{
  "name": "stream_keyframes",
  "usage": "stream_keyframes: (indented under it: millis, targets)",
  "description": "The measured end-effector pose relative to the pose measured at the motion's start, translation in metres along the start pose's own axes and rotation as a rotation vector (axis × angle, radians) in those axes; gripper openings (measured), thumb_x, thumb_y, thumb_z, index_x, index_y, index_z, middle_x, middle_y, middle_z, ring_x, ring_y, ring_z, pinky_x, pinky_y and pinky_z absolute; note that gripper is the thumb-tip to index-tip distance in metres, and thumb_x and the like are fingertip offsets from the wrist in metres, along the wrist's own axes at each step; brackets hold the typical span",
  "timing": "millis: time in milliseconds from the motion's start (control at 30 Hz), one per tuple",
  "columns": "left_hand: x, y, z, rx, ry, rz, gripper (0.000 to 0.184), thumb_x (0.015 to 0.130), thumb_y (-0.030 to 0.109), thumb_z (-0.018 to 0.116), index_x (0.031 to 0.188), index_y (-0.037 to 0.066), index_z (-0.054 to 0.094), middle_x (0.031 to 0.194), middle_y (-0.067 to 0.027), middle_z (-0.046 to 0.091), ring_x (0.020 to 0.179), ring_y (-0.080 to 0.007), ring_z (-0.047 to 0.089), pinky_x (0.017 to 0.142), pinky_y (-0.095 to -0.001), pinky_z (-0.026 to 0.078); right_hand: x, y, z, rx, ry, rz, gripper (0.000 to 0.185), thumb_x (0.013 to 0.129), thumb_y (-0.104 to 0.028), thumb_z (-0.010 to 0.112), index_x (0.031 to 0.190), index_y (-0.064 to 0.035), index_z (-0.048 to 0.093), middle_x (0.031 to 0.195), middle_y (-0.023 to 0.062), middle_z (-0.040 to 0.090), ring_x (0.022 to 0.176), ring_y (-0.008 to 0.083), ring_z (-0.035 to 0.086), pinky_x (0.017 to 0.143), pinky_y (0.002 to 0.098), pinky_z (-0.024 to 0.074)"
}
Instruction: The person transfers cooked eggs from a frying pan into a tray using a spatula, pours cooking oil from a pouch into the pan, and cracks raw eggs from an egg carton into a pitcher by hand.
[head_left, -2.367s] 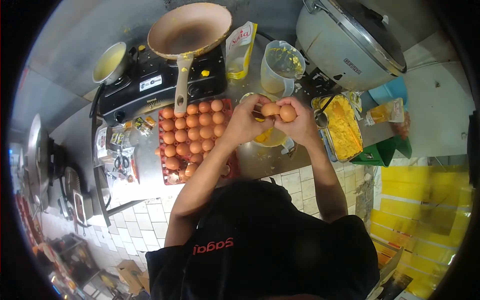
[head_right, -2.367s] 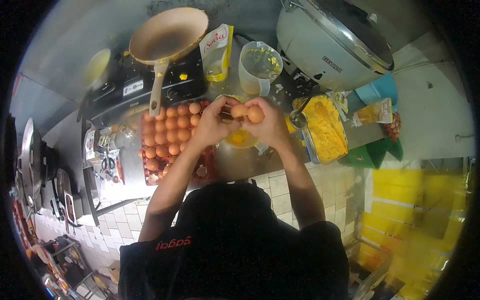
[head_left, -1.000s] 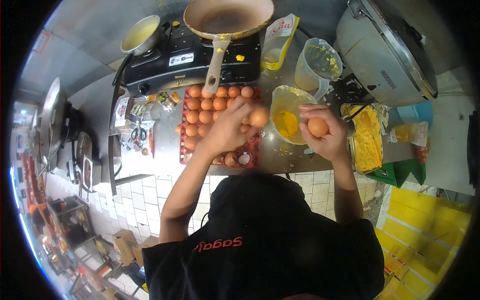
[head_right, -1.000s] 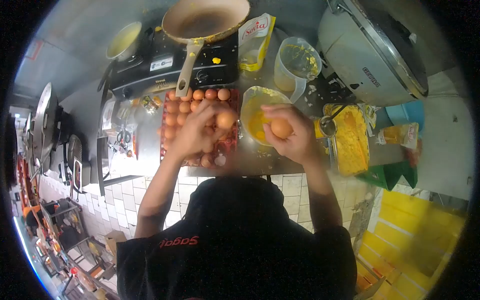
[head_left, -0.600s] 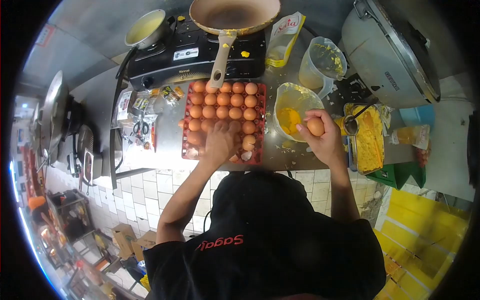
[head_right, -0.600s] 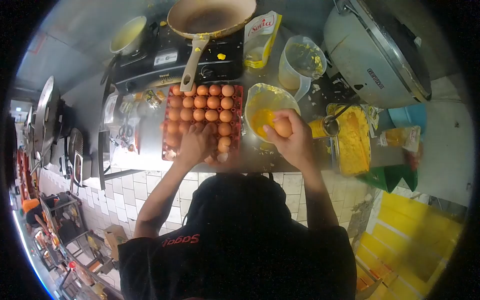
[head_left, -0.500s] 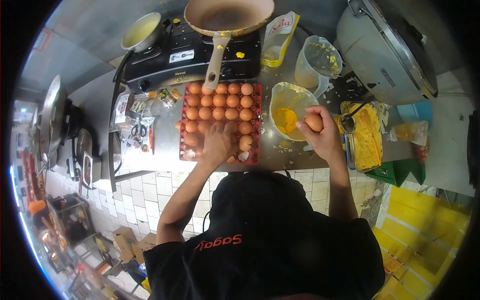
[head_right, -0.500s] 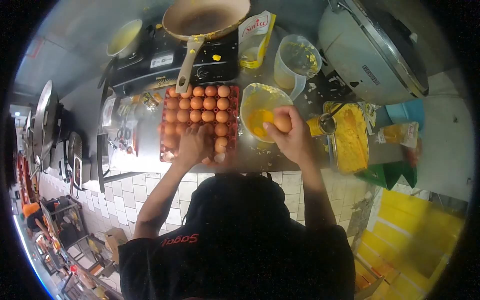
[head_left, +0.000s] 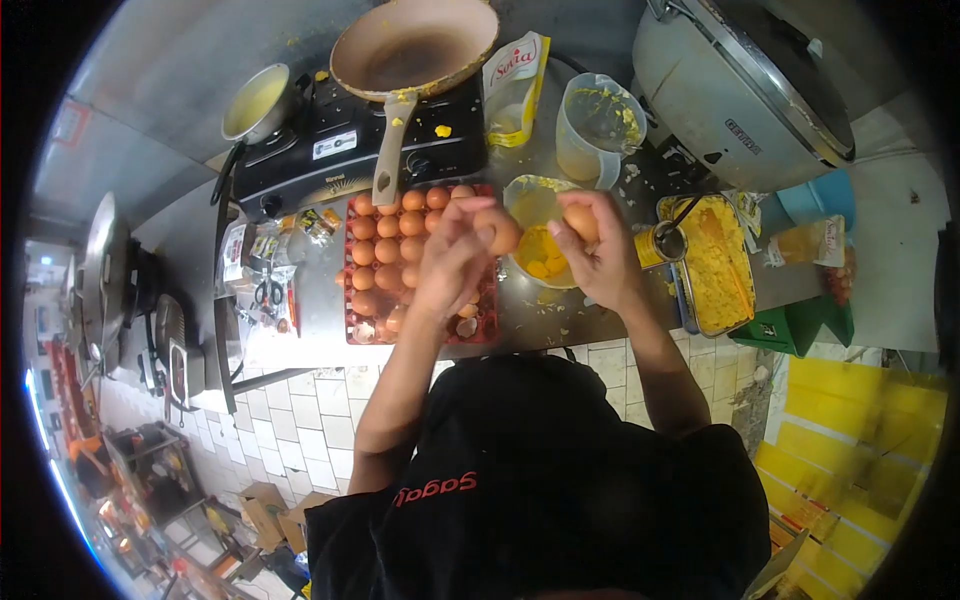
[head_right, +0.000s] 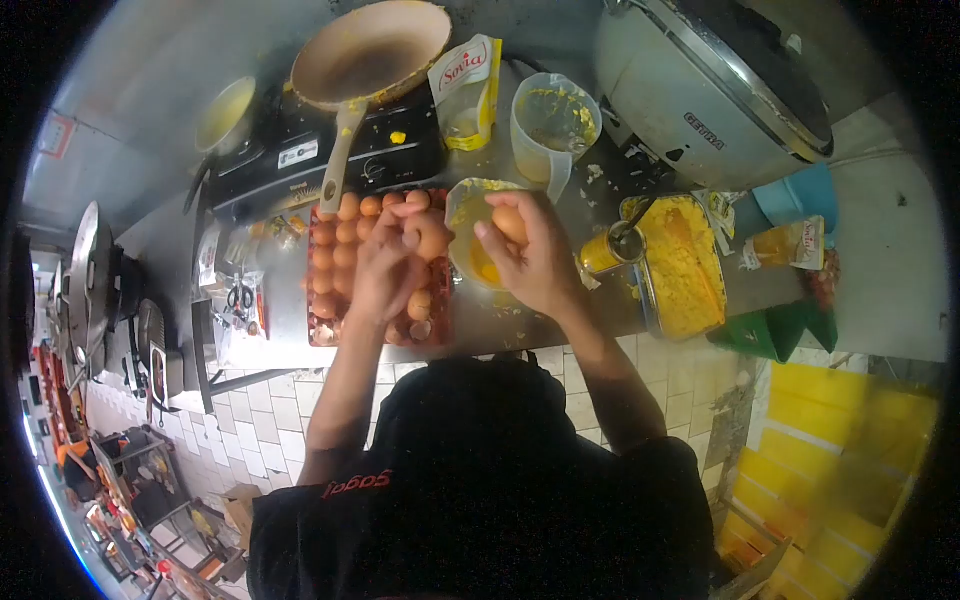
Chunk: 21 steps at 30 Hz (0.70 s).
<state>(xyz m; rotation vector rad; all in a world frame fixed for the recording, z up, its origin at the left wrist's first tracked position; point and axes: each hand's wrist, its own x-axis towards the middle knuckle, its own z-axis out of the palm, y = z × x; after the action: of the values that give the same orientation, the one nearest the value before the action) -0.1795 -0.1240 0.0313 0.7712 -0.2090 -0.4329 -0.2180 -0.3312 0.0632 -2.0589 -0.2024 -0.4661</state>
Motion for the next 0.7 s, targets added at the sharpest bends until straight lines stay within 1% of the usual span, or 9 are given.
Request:
stream_keyframes:
  millis: [33, 67, 167, 200, 333, 433, 567, 600, 700]
  targets:
    - [0.007, 0.001, 0.018, -0.088, 0.026, 0.003, 0.037, 0.094, 0.007, 0.057, 0.13, 0.002, 0.05, 0.123, -0.0076, 0.053, 0.113, -0.0169, 0.053, 0.101, -0.0354, 0.042, 0.006, -0.01, -0.002, -0.055, 0.082, -0.107, 0.028, 0.091, -0.015, 0.067, 0.115, -0.0032, 0.058, 0.108, 0.0152, 0.062, 0.095, 0.0267, 0.063, 0.08, 0.0354, 0.0503]
    - [0.012, -0.001, 0.023, -0.068, -0.038, -0.038, 0.038, 0.097, 0.014, 0.048, 0.133, 0.001, 0.05, 0.123, -0.0088, 0.053, 0.118, -0.018, 0.05, 0.106, -0.0353, 0.037, 0.006, -0.026, -0.003, -0.008, 0.166, -0.071, 0.032, 0.09, -0.012, 0.066, 0.118, -0.0015, 0.055, 0.109, 0.0159, 0.061, 0.098, 0.0305, 0.061, 0.084, 0.038, 0.0491]
    - [0.025, -0.016, 0.044, -0.212, 0.013, -0.138, 0.038, 0.098, 0.017, 0.043, 0.131, 0.0, 0.05, 0.119, -0.0086, 0.054, 0.113, -0.0181, 0.051, 0.102, -0.033, 0.039, 0.012, -0.029, 0.005, -0.105, 0.122, -0.353, 0.035, 0.09, -0.012, 0.065, 0.121, -0.0018, 0.053, 0.108, 0.0169, 0.059, 0.099, 0.0319, 0.06, 0.085, 0.0394, 0.0485]
    - [0.027, -0.013, 0.064, -0.122, 0.147, -0.113, 0.035, 0.098, 0.019, 0.04, 0.126, 0.003, 0.052, 0.113, -0.0083, 0.054, 0.103, -0.0176, 0.052, 0.091, -0.03, 0.042, 0.009, -0.021, 0.012, -0.106, 0.086, -0.294, 0.036, 0.089, -0.01, 0.065, 0.121, -0.0014, 0.052, 0.11, 0.0187, 0.058, 0.1, 0.0337, 0.058, 0.086, 0.0401, 0.048]
    - [0.033, -0.028, 0.051, -0.079, 0.173, -0.102, 0.025, 0.097, 0.018, 0.041, 0.116, 0.007, 0.053, 0.108, -0.0079, 0.055, 0.096, -0.0162, 0.053, 0.081, -0.0288, 0.045, 0.001, -0.01, 0.009, -0.098, 0.244, -0.252, 0.038, 0.088, -0.01, 0.067, 0.12, 0.0003, 0.051, 0.11, 0.0211, 0.057, 0.102, 0.0364, 0.058, 0.087, 0.0422, 0.048]
    - [0.037, -0.036, 0.055, -0.06, 0.214, -0.109, 0.025, 0.097, 0.018, 0.041, 0.117, 0.007, 0.052, 0.107, -0.0071, 0.055, 0.094, -0.0148, 0.053, 0.078, -0.0283, 0.045, 0.001, -0.007, 0.017, -0.122, 0.128, -0.239, 0.038, 0.089, -0.011, 0.068, 0.12, 0.0016, 0.05, 0.111, 0.0211, 0.056, 0.1, 0.0359, 0.059, 0.088, 0.0426, 0.0479]
    - [0.038, -0.034, 0.047, 0.0, 0.243, -0.109, 0.024, 0.098, 0.02, 0.042, 0.117, 0.009, 0.05, 0.106, -0.0062, 0.055, 0.092, -0.0137, 0.053, 0.072, -0.0267, 0.045, -0.004, -0.006, 0.013, -0.083, 0.249, -0.12, 0.038, 0.09, -0.013, 0.068, 0.121, 0.0004, 0.051, 0.11, 0.0215, 0.057, 0.102, 0.0379, 0.059, 0.087, 0.0418, 0.0483]
    - [0.038, -0.038, 0.048, 0.018, 0.194, -0.083, 0.023, 0.098, 0.021, 0.042, 0.116, 0.009, 0.05, 0.105, -0.0062, 0.055, 0.09, -0.0136, 0.054, 0.069, -0.0263, 0.044, -0.001, -0.003, 0.018, -0.094, 0.18, -0.232, 0.037, 0.091, -0.015, 0.068, 0.12, -0.0002, 0.051, 0.109, 0.0209, 0.058, 0.1, 0.0373, 0.06, 0.085, 0.0413, 0.0491]
    - [0.039, -0.034, 0.048, 0.082, 0.262, -0.131, 0.024, 0.098, 0.022, 0.043, 0.116, 0.009, 0.05, 0.105, -0.0062, 0.055, 0.088, -0.0139, 0.054, 0.069, -0.027, 0.044, -0.003, 0.004, 0.017, -0.128, 0.164, -0.089, 0.037, 0.091, -0.018, 0.068, 0.119, -0.0001, 0.052, 0.109, 0.0212, 0.058, 0.098, 0.0378, 0.061, 0.083, 0.0415, 0.0496]
